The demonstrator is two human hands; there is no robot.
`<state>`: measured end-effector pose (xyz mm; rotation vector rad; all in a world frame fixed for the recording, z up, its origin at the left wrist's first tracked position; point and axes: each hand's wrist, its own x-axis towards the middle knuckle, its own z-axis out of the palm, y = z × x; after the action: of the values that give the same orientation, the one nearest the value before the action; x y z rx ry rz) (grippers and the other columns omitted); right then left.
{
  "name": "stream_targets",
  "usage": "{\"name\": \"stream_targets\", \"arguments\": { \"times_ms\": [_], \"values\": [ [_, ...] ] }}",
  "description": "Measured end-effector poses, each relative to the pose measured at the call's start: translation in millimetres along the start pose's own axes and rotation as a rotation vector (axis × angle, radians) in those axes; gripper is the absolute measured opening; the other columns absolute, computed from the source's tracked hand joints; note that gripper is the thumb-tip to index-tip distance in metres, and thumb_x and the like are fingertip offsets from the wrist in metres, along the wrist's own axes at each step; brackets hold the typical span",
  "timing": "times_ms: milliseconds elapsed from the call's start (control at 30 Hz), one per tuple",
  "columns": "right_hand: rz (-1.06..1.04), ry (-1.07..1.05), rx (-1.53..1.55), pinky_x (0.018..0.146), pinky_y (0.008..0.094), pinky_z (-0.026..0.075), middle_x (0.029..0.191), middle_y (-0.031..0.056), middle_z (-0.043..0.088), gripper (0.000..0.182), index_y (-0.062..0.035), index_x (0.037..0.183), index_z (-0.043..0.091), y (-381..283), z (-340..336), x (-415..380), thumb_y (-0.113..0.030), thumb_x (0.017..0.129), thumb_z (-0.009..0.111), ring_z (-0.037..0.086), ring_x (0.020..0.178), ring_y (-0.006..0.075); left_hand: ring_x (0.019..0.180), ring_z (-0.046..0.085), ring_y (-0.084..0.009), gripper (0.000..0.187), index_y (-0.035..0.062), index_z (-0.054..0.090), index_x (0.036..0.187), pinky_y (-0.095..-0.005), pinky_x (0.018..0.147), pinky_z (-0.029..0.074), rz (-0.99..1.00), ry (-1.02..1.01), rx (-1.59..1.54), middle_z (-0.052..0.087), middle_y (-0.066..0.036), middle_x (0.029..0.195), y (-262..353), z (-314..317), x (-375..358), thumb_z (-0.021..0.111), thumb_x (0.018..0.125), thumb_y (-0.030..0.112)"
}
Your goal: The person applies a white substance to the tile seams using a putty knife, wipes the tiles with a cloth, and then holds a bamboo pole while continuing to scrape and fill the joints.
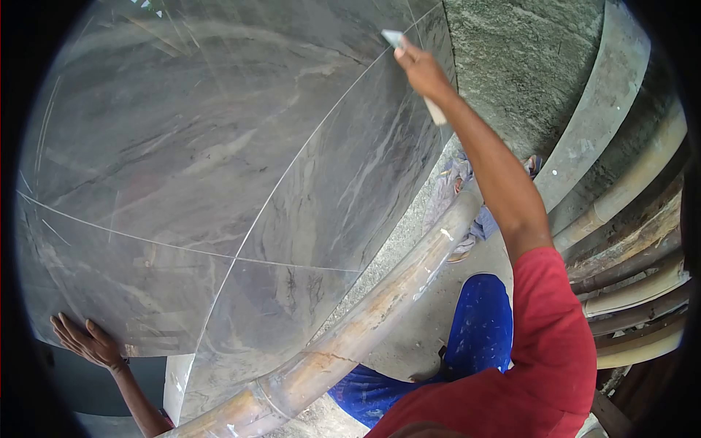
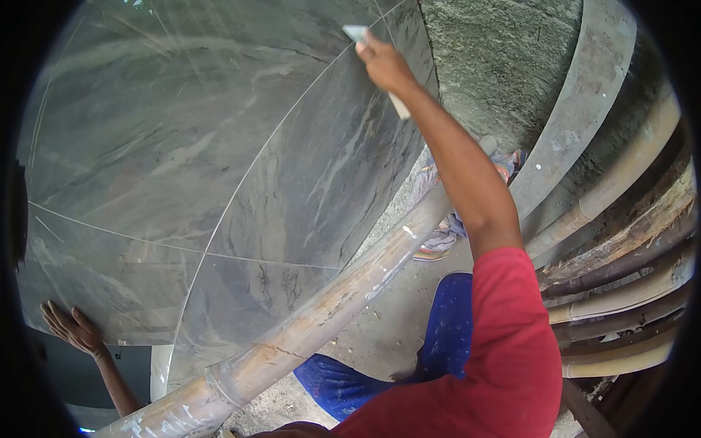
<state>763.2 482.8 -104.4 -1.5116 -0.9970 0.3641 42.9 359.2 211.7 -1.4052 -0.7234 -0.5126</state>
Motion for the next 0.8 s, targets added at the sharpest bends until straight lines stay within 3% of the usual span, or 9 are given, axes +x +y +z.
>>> {"name": "stream_targets", "arguments": {
  "times_ms": [33,67,267,367,500,567,700,800],
  "values": [
    [-0.15,-0.009,-0.124,0.106,0.0433,0.044,0.136,0.0243,0.061,0.062,-0.0134,0.156,0.038,2.2,5.2,-11.0,-0.045,0.104,0.049,0.057,0.129,0.0391,0.147,0.034,-0.0389,0.066,0.0074,0.041,0.153,-0.0557,0.119,0.024,-0.007,0.001,0.0,0.039,-0.016,0.159,0.6,0.4,-1.2,0.04,0.105,0.053],
    [-0.156,-0.009,-0.125,0.106,0.0433,0.044,0.136,0.0243,0.061,0.062,-0.0134,0.156,0.038,1.4,3.7,-9.3,-0.045,0.104,0.049,0.057,0.129,0.0391,0.147,0.033,-0.0387,0.066,0.0075,0.041,0.153,-0.0558,0.119,0.024,-0.008,0.001,0.0,0.039,-0.016,0.159,0.5,0.4,-1.5,0.04,0.105,0.053],
    [-0.047,0.011,-0.103,0.11,0.0448,0.041,0.139,0.0242,0.059,0.06,-0.0154,0.156,0.037,-0.3,-4.8,6.7,-0.044,0.104,0.048,0.054,0.132,0.0411,0.148,0.033,-0.0384,0.066,0.0082,0.041,0.153,-0.0559,0.12,0.023,0.005,0.012,-0.008,0.038,-0.015,0.16,-2.6,2.6,0.1,0.04,0.105,0.053],
    [-0.1,0.043,-0.127,0.109,0.0437,0.042,0.14,0.0236,0.058,0.06,-0.0138,0.156,0.038,3.2,5.9,1.5,-0.044,0.104,0.047,0.054,0.132,0.0397,0.148,0.033,-0.038,0.066,0.0086,0.041,0.153,-0.0556,0.12,0.023,-0.017,0.006,0.005,0.038,-0.015,0.16,-0.1,2.2,-1.8,0.04,0.105,0.054],
    [0.025,0.059,0.102,0.113,0.0424,0.038,0.143,0.023,0.056,0.062,-0.0138,0.156,0.038,5.0,-5.3,29.7,-0.046,0.104,0.048,0.05,0.136,0.0376,0.148,0.032,-0.0369,0.067,0.0096,0.041,0.153,-0.0565,0.12,0.022,0.004,0.018,-0.017,0.038,-0.014,0.16,0.4,1.2,1.4,0.039,0.105,0.055],
    [-0.026,0.04,0.069,0.113,0.0423,0.038,0.142,0.0232,0.057,0.063,-0.0126,0.156,0.038,5.9,-4.3,18.7,-0.048,0.104,0.048,0.051,0.136,0.0378,0.149,0.032,-0.0367,0.066,0.0099,0.041,0.153,-0.0568,0.12,0.021,-0.01,0.012,-0.012,0.038,-0.014,0.16,1.1,0.6,0.5,0.039,0.105,0.055],
    [-0.117,0.049,-0.119,0.109,0.0414,0.042,0.139,0.0232,0.059,0.062,-0.0127,0.155,0.04,8.3,6.6,15.1,-0.048,0.104,0.047,0.055,0.131,0.0378,0.149,0.031,-0.0363,0.066,0.0109,0.041,0.154,-0.0571,0.121,0.02,-0.021,0.002,-0.014,0.037,-0.013,0.161,3.6,-0.8,0.9,0.039,0.104,0.055],
    [0.029,0.114,0.024,0.102,0.0423,0.047,0.135,0.0233,0.062,0.062,-0.0126,0.154,0.041,-7.7,-10.3,39.0,-0.047,0.104,0.048,0.06,0.125,0.0384,0.149,0.031,-0.036,0.066,0.0112,0.041,0.153,-0.0569,0.121,0.021,-0.031,0.001,-0.014,0.037,-0.013,0.161,3.0,0.1,1.4,0.04,0.104,0.056]
  ]
}}
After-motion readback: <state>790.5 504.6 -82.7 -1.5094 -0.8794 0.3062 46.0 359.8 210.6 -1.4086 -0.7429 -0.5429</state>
